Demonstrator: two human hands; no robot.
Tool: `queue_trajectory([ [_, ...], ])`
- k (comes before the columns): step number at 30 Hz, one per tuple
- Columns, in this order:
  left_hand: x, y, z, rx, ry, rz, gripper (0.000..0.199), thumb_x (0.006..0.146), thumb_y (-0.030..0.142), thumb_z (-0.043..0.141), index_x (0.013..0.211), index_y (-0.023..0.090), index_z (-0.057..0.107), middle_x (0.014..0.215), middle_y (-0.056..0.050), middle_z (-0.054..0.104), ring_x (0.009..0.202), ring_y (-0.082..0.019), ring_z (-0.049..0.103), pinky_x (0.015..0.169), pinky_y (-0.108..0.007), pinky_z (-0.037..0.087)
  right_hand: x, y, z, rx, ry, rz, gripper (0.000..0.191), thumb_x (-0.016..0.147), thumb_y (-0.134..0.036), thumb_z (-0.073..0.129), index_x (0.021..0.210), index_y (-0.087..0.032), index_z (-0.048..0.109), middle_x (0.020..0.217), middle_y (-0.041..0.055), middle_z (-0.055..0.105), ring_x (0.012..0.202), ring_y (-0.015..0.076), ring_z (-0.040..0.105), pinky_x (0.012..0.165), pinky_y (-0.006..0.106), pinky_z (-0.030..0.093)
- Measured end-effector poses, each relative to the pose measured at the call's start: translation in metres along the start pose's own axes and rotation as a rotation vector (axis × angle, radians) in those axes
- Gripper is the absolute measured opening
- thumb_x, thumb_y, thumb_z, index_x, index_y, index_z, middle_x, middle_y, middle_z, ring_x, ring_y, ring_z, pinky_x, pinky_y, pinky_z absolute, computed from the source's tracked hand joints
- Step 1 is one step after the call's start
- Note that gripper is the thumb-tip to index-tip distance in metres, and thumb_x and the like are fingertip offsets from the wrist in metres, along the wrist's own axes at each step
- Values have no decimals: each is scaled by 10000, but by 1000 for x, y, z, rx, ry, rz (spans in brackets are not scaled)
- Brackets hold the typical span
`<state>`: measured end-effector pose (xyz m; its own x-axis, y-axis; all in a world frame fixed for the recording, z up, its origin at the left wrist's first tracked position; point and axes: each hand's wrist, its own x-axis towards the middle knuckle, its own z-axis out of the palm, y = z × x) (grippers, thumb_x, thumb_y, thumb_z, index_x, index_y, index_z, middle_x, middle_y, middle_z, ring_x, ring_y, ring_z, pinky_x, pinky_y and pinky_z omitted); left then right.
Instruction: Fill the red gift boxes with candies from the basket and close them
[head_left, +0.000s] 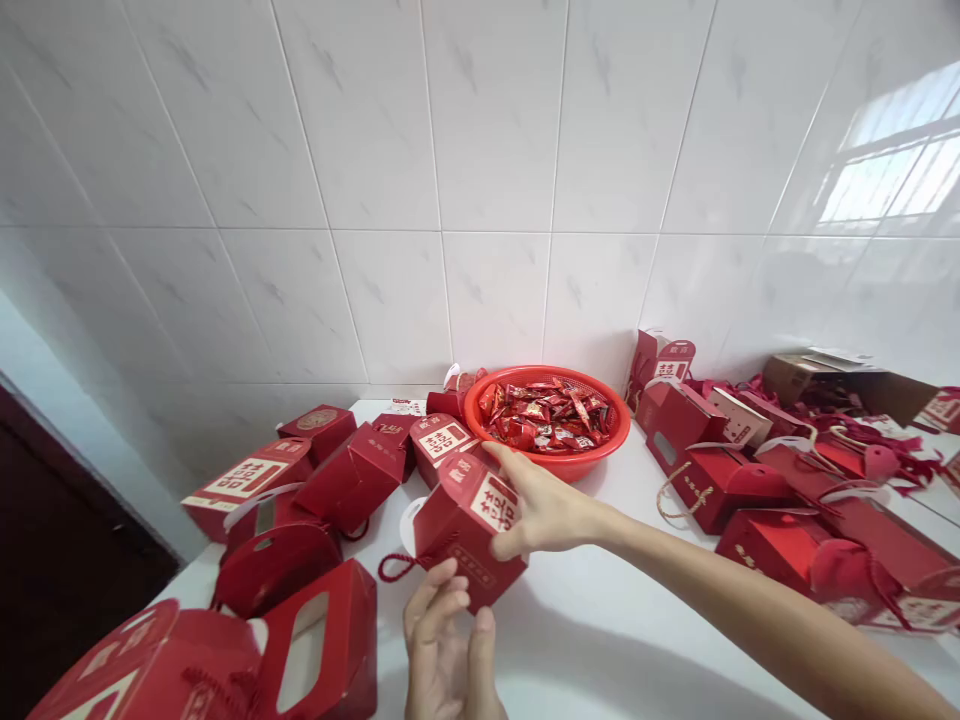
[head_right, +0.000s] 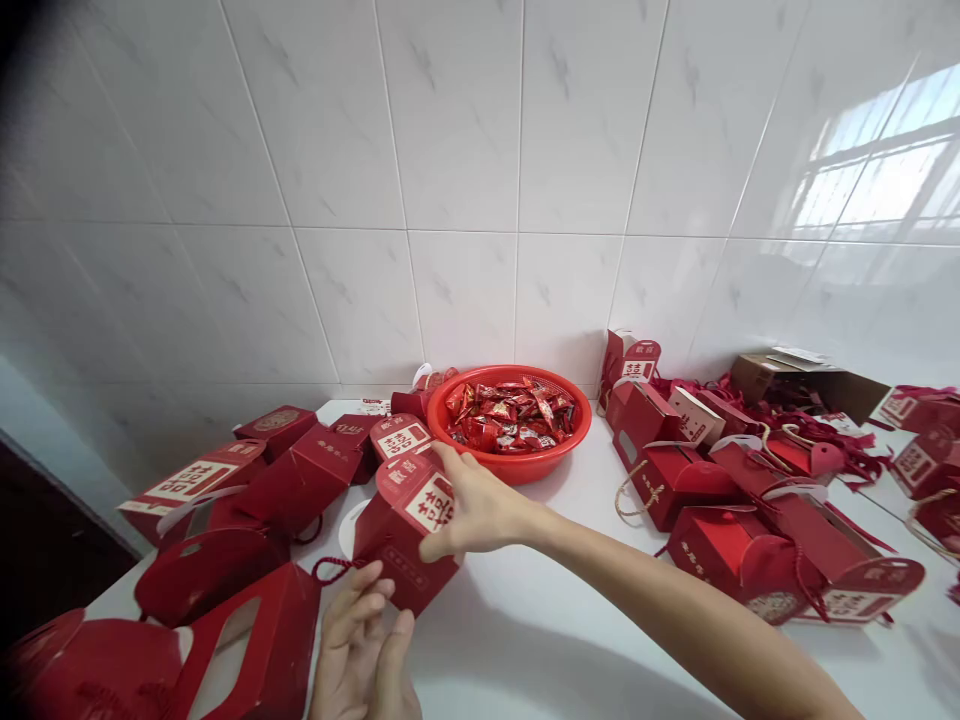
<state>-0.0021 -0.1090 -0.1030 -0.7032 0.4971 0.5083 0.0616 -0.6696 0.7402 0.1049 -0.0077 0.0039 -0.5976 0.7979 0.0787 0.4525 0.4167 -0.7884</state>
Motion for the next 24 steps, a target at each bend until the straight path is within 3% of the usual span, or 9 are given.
queue_trajectory([
  [3,5,-7,-1,-6,0,-33,415,746,204,798,1139,222,664,1290,-78,643,1212,-261,587,994,-352,482,-29,31,1,271,117,-160,1135,599,-271,838,1563,-237,240,1442,130,469,1313,315,503,1145,490,369],
  [5,5,-6,0,5,-11,-119,541,774,250,787,1279,248,592,1421,-88,568,1339,-283,506,1079,-377,420,-47,47,13,309,206,-261,1108,640,-286,829,1570,-260,225,1506,126,394,1395,308,420,1192,480,310],
  [9,2,6,3,72,-137,-362,614,884,411,670,1440,252,465,1559,-110,436,1447,-322,395,1137,-411,384,-78,72,42,62,295,-317,1087,751,-257,779,1606,-303,109,1538,140,319,1443,302,352,1191,477,328],
  [12,2,13,2,195,-218,-399,542,910,449,618,1408,264,510,1543,-91,453,1441,-323,409,1131,-418,406,-92,80,50,-69,234,-338,1138,791,-409,788,1623,-278,23,1559,173,288,1471,342,302,1182,492,342],
  [14,4,14,1,268,-248,-345,428,923,439,597,1321,280,589,1530,-67,464,1448,-310,399,1171,-442,356,-95,77,45,-66,177,-354,1136,803,-573,744,1628,-251,33,1524,188,346,1432,354,355,1151,494,381],
  [16,5,14,1,307,-284,-324,350,942,433,566,1251,292,647,1523,-52,467,1441,-303,409,1189,-463,325,-94,66,34,-50,147,-393,956,869,-647,626,1615,-253,178,1423,173,446,1343,326,453,1105,482,425],
  [20,5,15,4,328,-357,-363,322,959,424,536,1218,308,688,1527,-36,458,1410,-302,449,1117,-447,432,-85,32,7,-139,64,-417,582,950,-633,508,1383,-257,608,1396,161,450,1324,299,475,1081,460,437],
  [24,7,15,6,356,-428,-389,327,987,427,482,1214,335,699,1545,-18,422,1383,-305,474,1123,-488,426,-80,7,-7,-262,-34,-355,430,1003,-509,489,1134,-187,742,1464,185,431,1388,305,441,1096,447,428],
])
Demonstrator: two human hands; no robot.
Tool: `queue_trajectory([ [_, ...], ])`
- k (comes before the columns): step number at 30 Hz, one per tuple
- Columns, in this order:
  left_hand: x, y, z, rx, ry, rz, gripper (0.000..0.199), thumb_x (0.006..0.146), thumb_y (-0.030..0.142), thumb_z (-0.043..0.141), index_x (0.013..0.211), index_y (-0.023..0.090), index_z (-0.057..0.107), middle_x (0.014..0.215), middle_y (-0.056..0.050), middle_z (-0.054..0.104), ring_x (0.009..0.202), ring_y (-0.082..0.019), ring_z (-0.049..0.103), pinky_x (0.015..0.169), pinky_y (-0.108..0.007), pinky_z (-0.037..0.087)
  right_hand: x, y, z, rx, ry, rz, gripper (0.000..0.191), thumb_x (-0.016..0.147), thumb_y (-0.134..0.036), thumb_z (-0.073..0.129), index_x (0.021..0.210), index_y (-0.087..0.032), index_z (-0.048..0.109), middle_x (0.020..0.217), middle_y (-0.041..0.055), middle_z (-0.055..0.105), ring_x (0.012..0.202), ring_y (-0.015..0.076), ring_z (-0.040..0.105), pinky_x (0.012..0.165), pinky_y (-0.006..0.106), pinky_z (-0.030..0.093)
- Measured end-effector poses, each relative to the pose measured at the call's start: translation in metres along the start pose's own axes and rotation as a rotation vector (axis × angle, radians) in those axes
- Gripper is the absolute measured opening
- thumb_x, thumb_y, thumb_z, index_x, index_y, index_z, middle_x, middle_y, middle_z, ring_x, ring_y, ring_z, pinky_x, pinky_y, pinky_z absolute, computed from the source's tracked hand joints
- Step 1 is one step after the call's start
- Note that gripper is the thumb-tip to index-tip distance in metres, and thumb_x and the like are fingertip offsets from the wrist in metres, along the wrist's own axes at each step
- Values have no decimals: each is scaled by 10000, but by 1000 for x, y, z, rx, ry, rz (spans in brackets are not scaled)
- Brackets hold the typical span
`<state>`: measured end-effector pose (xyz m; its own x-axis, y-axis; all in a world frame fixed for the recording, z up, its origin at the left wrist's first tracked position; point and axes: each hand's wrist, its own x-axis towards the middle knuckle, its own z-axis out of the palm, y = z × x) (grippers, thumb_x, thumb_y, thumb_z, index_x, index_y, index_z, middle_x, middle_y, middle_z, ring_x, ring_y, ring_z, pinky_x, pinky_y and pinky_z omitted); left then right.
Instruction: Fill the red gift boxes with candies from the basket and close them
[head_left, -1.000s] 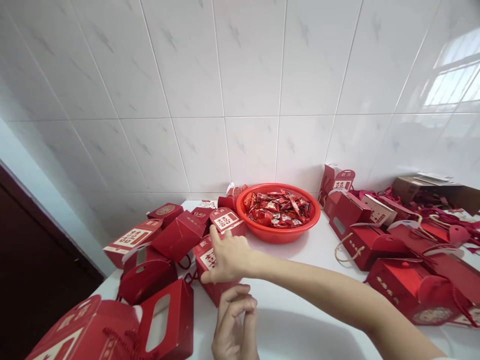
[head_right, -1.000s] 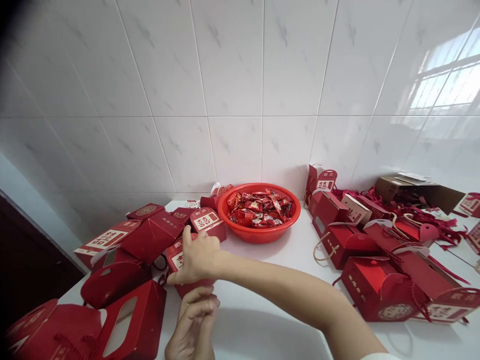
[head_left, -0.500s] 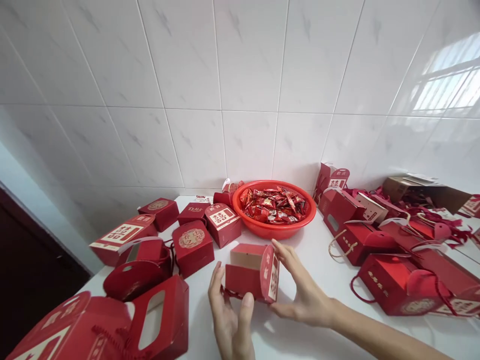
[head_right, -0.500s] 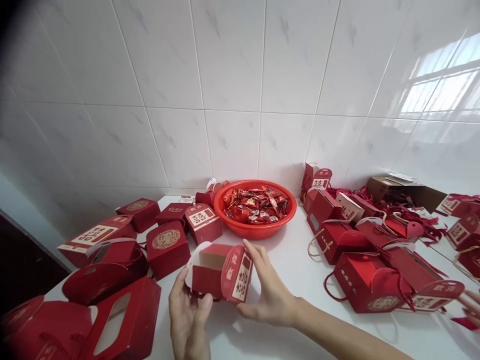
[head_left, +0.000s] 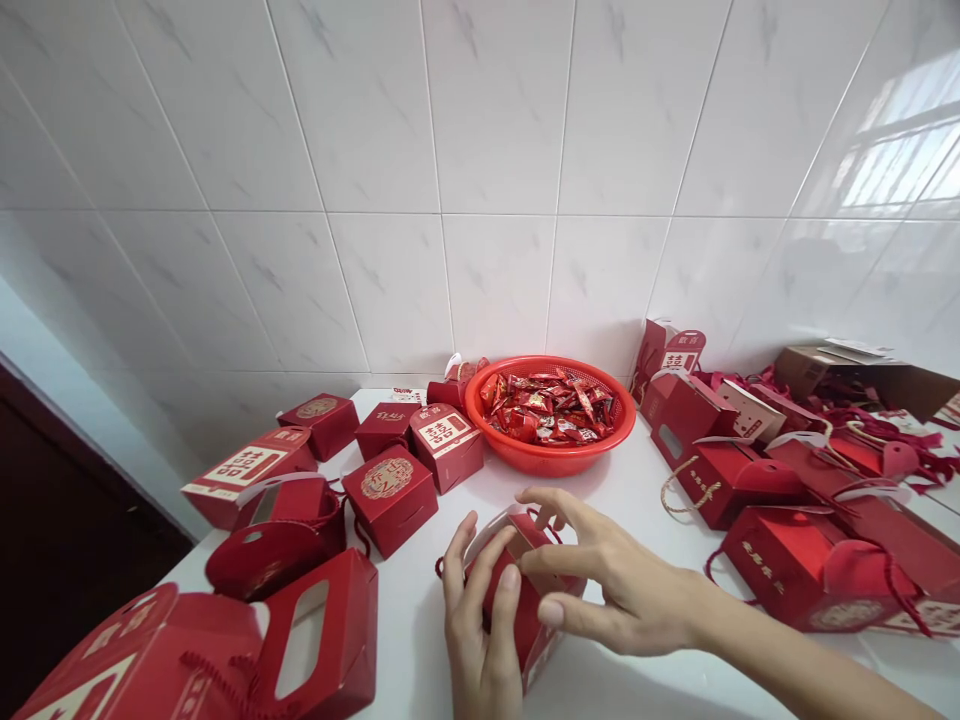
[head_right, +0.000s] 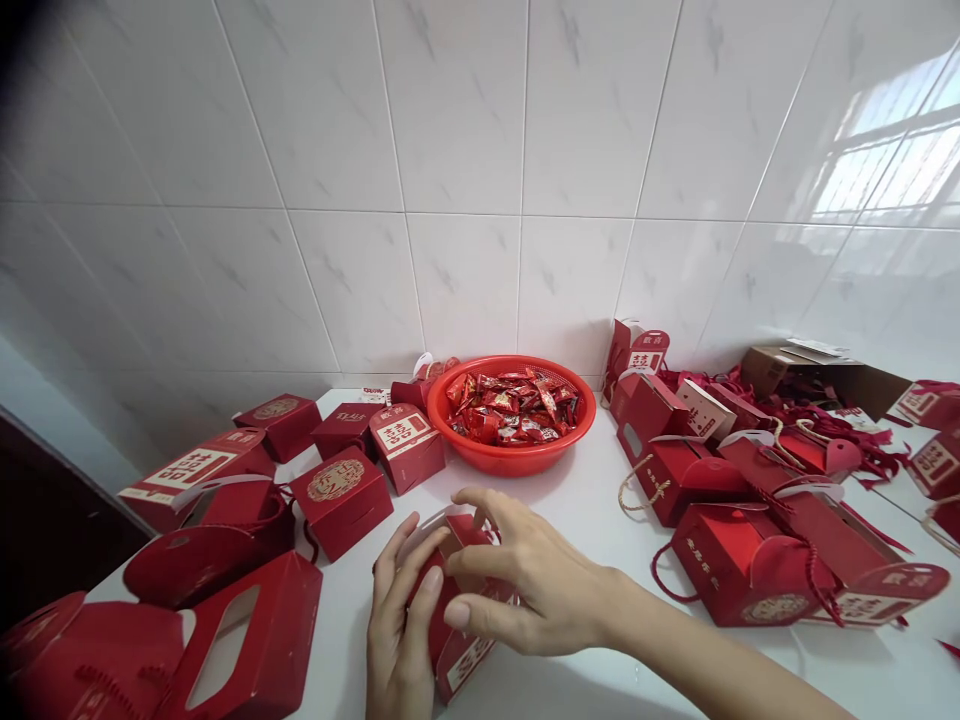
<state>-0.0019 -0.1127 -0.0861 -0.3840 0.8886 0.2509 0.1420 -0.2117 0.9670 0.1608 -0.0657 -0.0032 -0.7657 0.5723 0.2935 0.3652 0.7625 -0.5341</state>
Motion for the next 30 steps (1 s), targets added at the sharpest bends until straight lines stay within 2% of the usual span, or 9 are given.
queue_trajectory([
  [3,4,-4,-3,79,-58,33,349,997,435,451,1222,325,695,1540,-46,416,1390,-326,449,1166,-564,333,4,-5,-5,-35,-34,52,399,1050,-392,410,1052,-171,743,1436,186,480,1359,275,483,1074,419,452],
  [7,6,-6,-5,141,-122,70,300,983,455,467,1096,276,680,1467,-87,473,1350,-333,479,1113,-572,367,4,-5,-8,-62,-7,174,288,1022,-364,483,1111,-209,708,1373,156,543,1276,273,551,960,384,522],
  [10,3,-1,-1,74,-46,75,214,945,451,532,1013,260,601,1425,-88,509,1353,-327,469,1092,-539,370,0,-1,-10,-18,78,293,262,972,-368,575,1158,-204,659,1267,122,613,1052,227,648,832,327,552],
  [14,-1,6,4,-117,86,90,201,857,393,627,952,251,521,1464,-82,515,1349,-320,480,1063,-459,393,-8,7,-15,-4,35,432,625,856,-587,691,1317,-175,604,1268,140,639,1029,271,652,853,378,541],
  [17,0,7,0,-263,65,56,166,815,374,592,905,238,560,1435,-69,562,1306,-334,523,973,-407,462,-14,12,-20,12,-61,481,834,759,-692,732,1391,-171,574,1327,162,622,1101,312,632,922,410,519],
  [21,6,4,-10,-221,39,31,204,757,371,539,776,220,675,1398,-46,611,1304,-371,517,886,-387,491,-21,22,-21,13,-150,505,956,689,-742,752,1460,-222,525,1460,163,529,1261,364,560,1028,451,472],
  [23,9,2,-14,-209,29,-9,254,739,335,512,814,222,727,1385,-41,629,1329,-369,504,920,-398,495,-25,29,-18,2,-152,520,1023,692,-739,752,1522,-225,446,1524,181,463,1333,391,505,1071,484,443],
  [26,14,-3,-17,-184,-26,-116,409,737,257,459,989,215,779,1377,-36,647,1382,-333,474,1040,-402,458,-28,37,-12,22,-148,520,1072,712,-717,750,1572,-214,354,1561,196,423,1384,395,463,1097,492,431],
  [30,15,-9,-17,-108,-96,-219,580,738,227,447,1245,182,726,1341,-46,683,1358,-328,509,1103,-418,423,-26,41,-18,34,-145,469,1038,723,-685,761,1552,-182,392,1537,188,467,1344,364,520,1082,452,457],
])
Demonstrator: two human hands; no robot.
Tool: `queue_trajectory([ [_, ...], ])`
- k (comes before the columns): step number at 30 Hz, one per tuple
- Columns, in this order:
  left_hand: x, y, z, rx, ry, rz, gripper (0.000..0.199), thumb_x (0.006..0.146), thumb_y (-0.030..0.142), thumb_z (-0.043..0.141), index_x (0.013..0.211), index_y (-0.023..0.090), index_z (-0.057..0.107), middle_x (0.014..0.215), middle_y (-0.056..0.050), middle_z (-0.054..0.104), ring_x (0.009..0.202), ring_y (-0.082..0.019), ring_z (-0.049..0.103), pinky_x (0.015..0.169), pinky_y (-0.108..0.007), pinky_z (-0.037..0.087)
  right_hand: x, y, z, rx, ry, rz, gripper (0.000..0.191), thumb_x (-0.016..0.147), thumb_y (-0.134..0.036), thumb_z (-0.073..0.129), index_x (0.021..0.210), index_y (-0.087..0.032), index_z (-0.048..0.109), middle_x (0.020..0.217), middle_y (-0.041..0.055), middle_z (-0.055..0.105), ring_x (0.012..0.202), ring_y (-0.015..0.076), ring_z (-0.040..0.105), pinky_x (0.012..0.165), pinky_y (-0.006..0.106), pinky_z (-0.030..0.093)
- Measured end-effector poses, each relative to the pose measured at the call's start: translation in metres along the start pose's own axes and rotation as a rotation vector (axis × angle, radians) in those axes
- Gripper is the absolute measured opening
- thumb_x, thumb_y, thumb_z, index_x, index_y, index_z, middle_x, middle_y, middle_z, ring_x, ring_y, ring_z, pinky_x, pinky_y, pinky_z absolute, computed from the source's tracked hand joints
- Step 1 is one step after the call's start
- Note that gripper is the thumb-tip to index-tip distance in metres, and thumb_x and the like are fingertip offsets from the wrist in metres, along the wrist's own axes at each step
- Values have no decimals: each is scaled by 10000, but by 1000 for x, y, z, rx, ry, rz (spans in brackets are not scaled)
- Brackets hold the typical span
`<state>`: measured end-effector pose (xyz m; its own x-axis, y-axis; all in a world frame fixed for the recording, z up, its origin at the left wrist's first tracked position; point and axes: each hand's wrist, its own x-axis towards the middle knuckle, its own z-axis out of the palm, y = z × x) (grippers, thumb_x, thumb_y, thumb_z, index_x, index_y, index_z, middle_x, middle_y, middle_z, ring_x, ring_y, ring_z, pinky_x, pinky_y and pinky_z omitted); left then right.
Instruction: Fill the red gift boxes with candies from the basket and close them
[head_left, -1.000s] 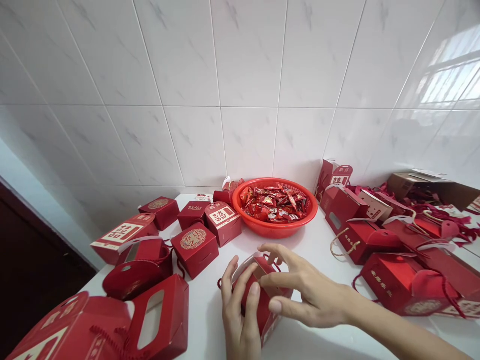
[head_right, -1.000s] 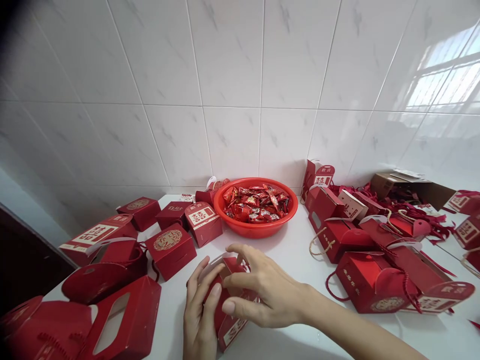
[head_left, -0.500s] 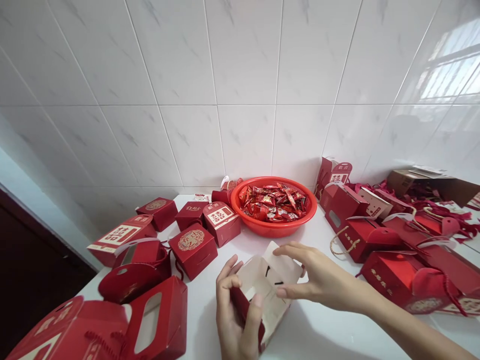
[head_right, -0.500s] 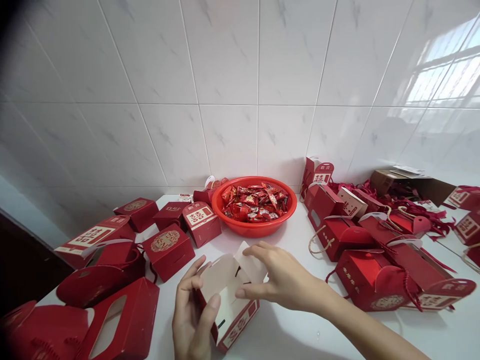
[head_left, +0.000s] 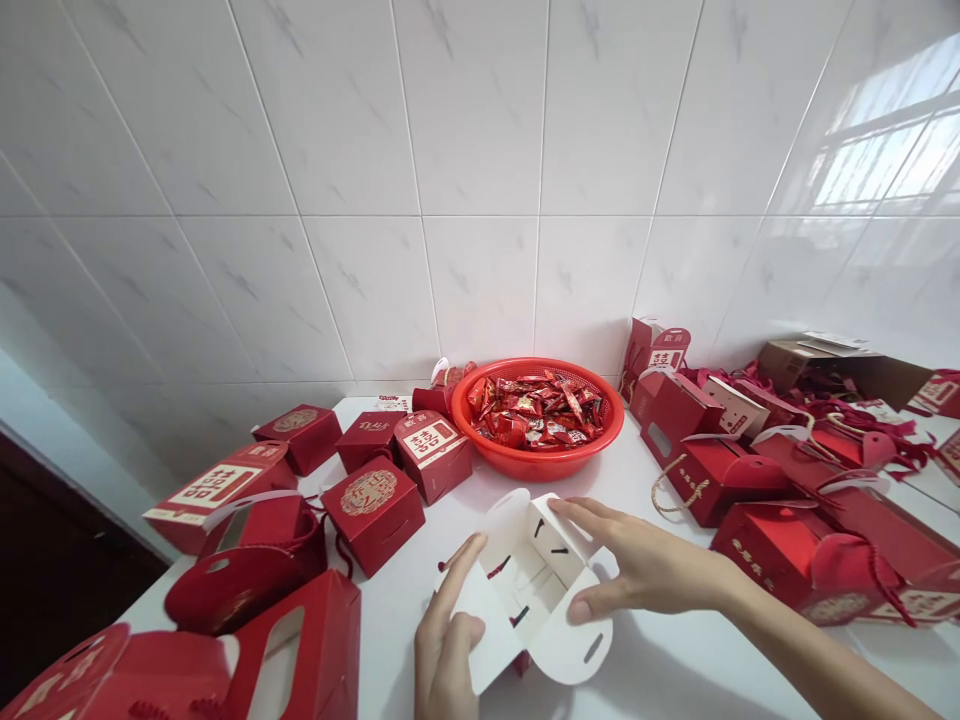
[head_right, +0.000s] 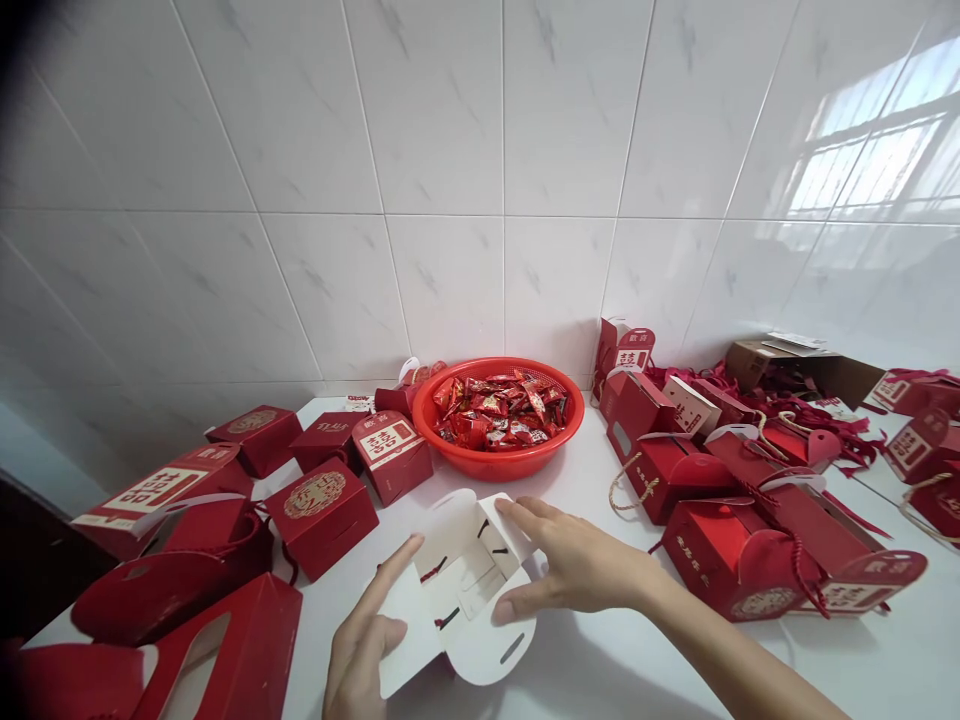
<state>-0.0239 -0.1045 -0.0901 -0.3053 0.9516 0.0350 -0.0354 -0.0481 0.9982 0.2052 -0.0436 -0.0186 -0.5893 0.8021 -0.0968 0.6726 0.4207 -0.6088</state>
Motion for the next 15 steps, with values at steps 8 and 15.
queue_trajectory([
  [8,-5,-4,6,-9,-28,64,625,745,233,484,1342,191,668,1368,-36,671,1366,-333,510,1094,-406,454,67,17,-73,-18,607,228,239,951,-272,611,1171,-212,683,1117,79,740,1040,238,683,935,357,509],
  [15,-1,-11,0,8,-61,47,631,719,205,500,1323,173,676,1337,-68,685,1388,-369,488,1126,-461,433,138,65,-86,129,614,396,293,960,-331,656,1202,-168,636,1229,83,649,1069,224,651,921,444,554],
])
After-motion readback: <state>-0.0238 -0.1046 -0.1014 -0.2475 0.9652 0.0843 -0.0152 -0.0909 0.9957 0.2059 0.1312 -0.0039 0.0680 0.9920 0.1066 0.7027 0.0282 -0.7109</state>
